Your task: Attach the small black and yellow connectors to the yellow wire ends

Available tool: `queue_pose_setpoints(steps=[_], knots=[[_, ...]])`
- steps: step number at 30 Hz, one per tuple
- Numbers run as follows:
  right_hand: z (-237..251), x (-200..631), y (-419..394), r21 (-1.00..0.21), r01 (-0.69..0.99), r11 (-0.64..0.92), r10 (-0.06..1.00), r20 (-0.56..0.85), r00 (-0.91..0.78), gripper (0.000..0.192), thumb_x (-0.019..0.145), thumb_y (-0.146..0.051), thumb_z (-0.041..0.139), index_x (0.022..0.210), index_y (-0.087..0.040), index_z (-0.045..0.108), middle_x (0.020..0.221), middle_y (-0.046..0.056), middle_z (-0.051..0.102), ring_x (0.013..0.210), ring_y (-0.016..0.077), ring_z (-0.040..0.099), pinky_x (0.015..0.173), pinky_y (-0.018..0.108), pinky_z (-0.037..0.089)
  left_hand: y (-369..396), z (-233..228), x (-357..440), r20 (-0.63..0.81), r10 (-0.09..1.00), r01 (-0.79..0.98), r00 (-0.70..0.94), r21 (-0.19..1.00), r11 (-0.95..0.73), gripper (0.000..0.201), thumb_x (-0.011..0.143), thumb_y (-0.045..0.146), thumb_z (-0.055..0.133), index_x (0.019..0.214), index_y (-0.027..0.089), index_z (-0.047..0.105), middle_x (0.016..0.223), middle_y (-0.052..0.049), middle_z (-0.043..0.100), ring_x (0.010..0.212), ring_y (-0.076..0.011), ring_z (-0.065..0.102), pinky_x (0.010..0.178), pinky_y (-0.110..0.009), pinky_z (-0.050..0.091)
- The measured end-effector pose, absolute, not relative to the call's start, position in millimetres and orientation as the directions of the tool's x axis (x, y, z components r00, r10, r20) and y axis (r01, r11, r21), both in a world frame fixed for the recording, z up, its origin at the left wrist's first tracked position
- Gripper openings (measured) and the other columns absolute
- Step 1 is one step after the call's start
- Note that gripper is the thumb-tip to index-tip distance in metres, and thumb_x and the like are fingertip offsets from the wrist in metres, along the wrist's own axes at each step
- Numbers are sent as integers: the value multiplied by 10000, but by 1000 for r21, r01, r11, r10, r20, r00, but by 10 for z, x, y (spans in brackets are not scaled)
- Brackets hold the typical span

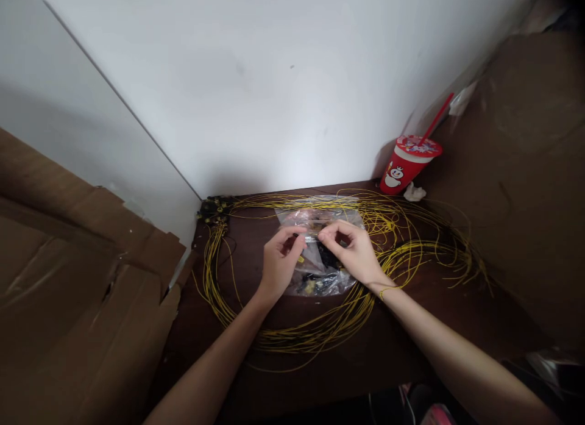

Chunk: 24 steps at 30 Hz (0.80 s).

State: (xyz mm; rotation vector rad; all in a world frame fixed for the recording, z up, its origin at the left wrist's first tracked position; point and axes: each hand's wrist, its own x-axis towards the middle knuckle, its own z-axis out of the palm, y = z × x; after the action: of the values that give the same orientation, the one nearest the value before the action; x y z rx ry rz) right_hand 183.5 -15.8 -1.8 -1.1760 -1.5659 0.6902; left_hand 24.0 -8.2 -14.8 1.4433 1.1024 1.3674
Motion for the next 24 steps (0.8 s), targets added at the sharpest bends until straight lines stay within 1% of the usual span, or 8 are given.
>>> queue_pose_setpoints(steps=[3, 12, 19, 24], knots=[[-22, 1839, -161, -859, 349, 375, 919, 393, -22, 128, 813, -260, 619, 738, -162, 652, 690, 13, 598, 646, 128, 529, 621, 260, 416, -80, -159, 240, 269, 962, 92, 43, 958, -272, 130, 776, 251, 627, 862, 168, 680, 755, -11, 674, 628, -102, 605, 590, -197, 466], [-24, 1844, -165, -825, 378, 419, 903, 422, -81, 118, 825, -250, 607, 757, -167, 656, 676, 3, 583, 645, 126, 530, 626, 260, 418, -84, -157, 234, 308, 947, 176, 93, 931, -320, 85, 772, 230, 622, 772, 153, 659, 641, 7, 625, 565, -99, 570, 552, -197, 436], [-30, 1842, -179, -804, 385, 452, 888, 448, -106, 105, 832, -237, 596, 782, -170, 658, 694, 6, 578, 669, 130, 534, 639, 264, 422, -89, -146, 236, 336, 935, 181, 114, 918, -352, 79, 781, 229, 614, 754, 161, 644, 629, 17, 612, 556, -94, 561, 540, -191, 429], [-8, 1838, -183, -797, 400, 452, 888, 443, -123, 93, 820, -202, 585, 755, -169, 643, 671, -2, 558, 643, 123, 510, 610, 252, 403, -94, -137, 237, 332, 937, 173, 110, 922, -347, 73, 780, 227, 617, 768, 163, 650, 628, 16, 612, 559, -96, 560, 547, -196, 434]])
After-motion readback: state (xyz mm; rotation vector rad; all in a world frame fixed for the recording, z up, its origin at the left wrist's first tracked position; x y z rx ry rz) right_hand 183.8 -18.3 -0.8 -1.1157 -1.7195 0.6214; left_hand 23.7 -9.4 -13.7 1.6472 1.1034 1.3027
